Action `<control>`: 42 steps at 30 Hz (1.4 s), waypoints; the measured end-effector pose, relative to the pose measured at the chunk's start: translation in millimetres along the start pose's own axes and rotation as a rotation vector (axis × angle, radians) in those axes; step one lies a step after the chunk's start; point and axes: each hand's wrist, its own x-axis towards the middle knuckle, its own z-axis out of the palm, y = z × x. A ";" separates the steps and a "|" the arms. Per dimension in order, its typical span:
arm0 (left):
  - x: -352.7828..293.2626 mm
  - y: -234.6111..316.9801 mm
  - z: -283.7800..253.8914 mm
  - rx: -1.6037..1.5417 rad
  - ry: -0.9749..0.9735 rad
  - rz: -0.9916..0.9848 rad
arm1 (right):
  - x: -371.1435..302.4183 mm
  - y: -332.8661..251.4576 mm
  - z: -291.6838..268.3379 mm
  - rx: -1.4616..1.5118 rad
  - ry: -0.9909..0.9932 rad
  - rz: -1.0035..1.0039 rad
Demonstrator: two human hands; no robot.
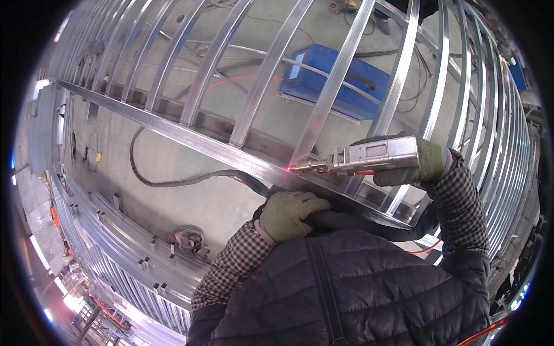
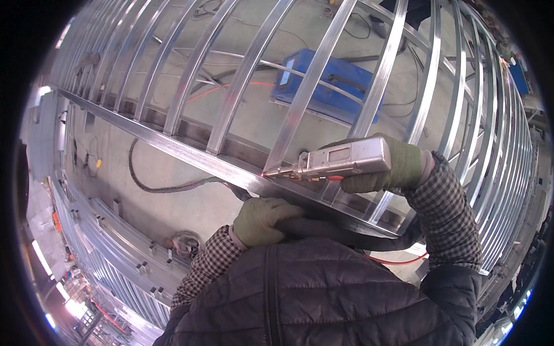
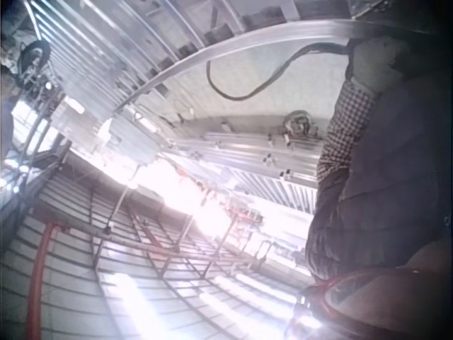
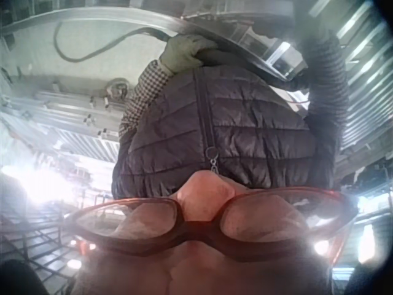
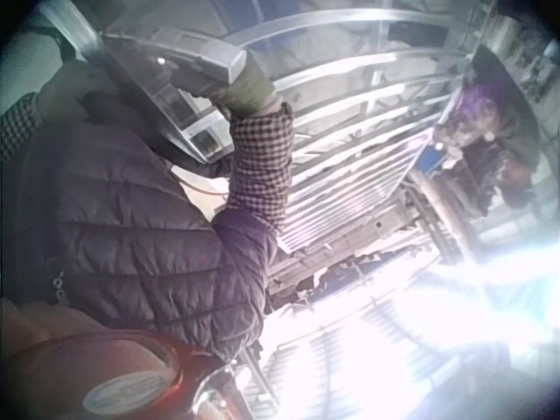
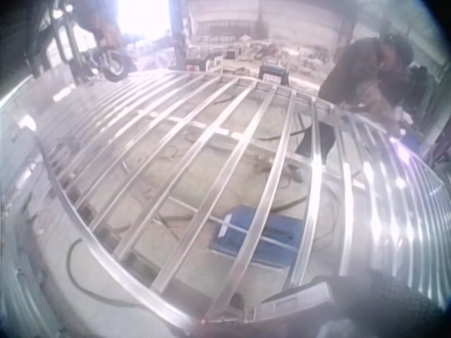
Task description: The person welds a horizontal metal beam to a vertical metal frame using a handheld welding torch. The person holds the torch with the right hand and stabilizes the workpiece with the left hand while moving along the joint.
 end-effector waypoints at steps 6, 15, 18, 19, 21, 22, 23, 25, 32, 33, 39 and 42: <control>3.7 1.5 -6.0 -0.012 -0.035 -0.039 | 1.5 3.1 1.6 0.048 0.015 -0.002; 8.1 3.7 -6.7 0.050 0.069 -0.017 | 0.2 6.4 1.3 0.150 0.000 0.039; 8.6 1.5 -4.6 0.029 0.148 0.026 | -0.3 5.2 1.1 0.124 0.000 0.028; 9.0 0.3 -3.4 0.026 0.168 0.034 | -1.0 4.3 0.5 0.131 -0.007 0.051; 10.0 -2.5 -0.6 0.022 0.225 0.068 | -1.3 3.2 -0.3 0.136 -0.016 0.073; 10.2 -4.7 0.0 0.041 0.240 0.089 | -1.2 2.8 -0.7 0.134 -0.017 0.073; 10.7 -7.2 0.0 0.053 0.263 0.115 | -1.0 2.5 -0.9 0.116 -0.022 0.058; 10.7 -8.8 1.2 0.057 0.283 0.129 | -0.6 2.1 -1.7 0.110 -0.028 0.062; 7.4 -7.2 -2.4 -0.031 0.213 0.077 | -1.5 6.6 -1.2 0.130 -0.021 0.055; 8.8 -7.1 -1.9 -0.031 0.224 0.074 | -2.0 8.4 -0.7 0.106 -0.022 0.040; 9.9 -9.1 1.2 0.152 0.261 0.275 | -3.5 17.6 2.8 0.259 -0.010 0.079; 8.7 -13.1 4.5 0.163 0.256 0.243 | -3.4 17.1 2.1 0.308 -0.024 0.024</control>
